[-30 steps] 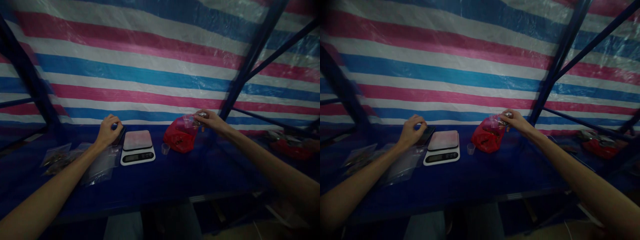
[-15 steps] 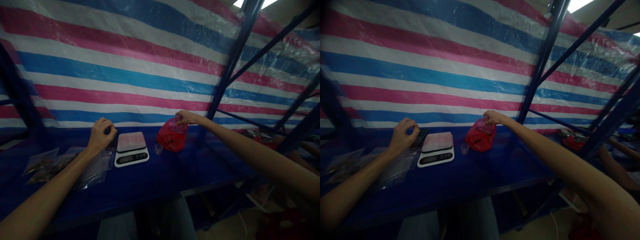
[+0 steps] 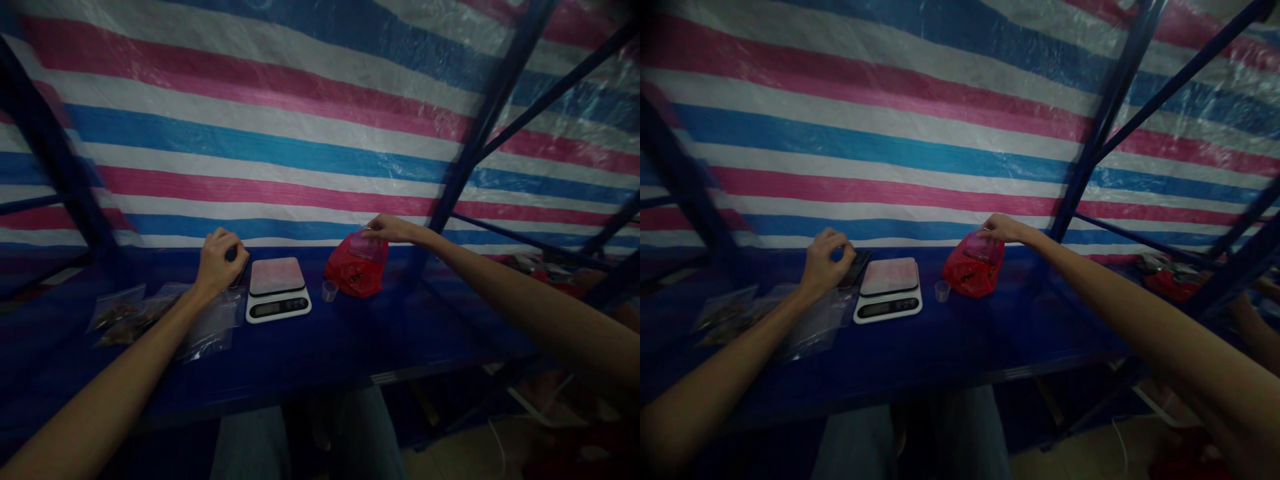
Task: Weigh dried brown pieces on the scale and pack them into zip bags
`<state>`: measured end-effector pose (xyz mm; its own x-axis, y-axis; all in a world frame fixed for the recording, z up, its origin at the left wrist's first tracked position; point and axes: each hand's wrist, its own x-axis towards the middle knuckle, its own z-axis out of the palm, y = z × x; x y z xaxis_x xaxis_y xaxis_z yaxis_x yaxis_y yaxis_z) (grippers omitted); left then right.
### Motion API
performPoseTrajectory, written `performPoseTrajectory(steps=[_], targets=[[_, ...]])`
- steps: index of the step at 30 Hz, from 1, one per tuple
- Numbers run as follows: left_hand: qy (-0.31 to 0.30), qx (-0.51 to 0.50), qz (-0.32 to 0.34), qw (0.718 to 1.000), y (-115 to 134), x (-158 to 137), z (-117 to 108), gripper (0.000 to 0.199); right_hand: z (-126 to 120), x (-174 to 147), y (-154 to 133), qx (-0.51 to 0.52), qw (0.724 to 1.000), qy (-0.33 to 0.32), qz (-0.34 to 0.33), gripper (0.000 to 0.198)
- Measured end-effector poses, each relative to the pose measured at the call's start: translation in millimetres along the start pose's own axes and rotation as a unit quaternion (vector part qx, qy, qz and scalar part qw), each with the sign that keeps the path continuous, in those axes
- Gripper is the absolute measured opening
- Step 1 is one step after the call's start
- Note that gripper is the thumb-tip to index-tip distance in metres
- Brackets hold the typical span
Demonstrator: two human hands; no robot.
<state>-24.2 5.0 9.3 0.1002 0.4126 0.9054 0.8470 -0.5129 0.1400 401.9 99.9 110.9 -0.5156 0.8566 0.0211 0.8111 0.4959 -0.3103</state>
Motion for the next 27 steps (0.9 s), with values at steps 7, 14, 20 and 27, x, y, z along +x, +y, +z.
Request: performPoseTrajectory(steps=[7, 14, 20, 27], targets=[[0.022, 0.002, -0.011, 1.0, 0.0, 4.2, -3.8, 0.02, -12.3, -9.6, -12.9, -0.12, 0.992, 0.05, 0.009, 0.03], [0.075, -0.008, -0.064, 0.995, 9.6, -3.0, -66.5, 0.023, -28.2, -18.1, -34.9, -0.214, 0.974, 0.071, 0.007, 0.026], [-0.122, 0.06, -0.143, 0.98, -14.0, -56.8, -122.4, 0.025, -10.0, -31.0, -87.7, -0.289, 0.912, 0.282, 0.07, 0.031], [-0.166, 0.11, -0.239, 0.95, -50.5, -97.3, -158.7, 0.042, 114.6, -36.2, -251.4, -0.198, 0.915, 0.279, -0.214, 0.04]])
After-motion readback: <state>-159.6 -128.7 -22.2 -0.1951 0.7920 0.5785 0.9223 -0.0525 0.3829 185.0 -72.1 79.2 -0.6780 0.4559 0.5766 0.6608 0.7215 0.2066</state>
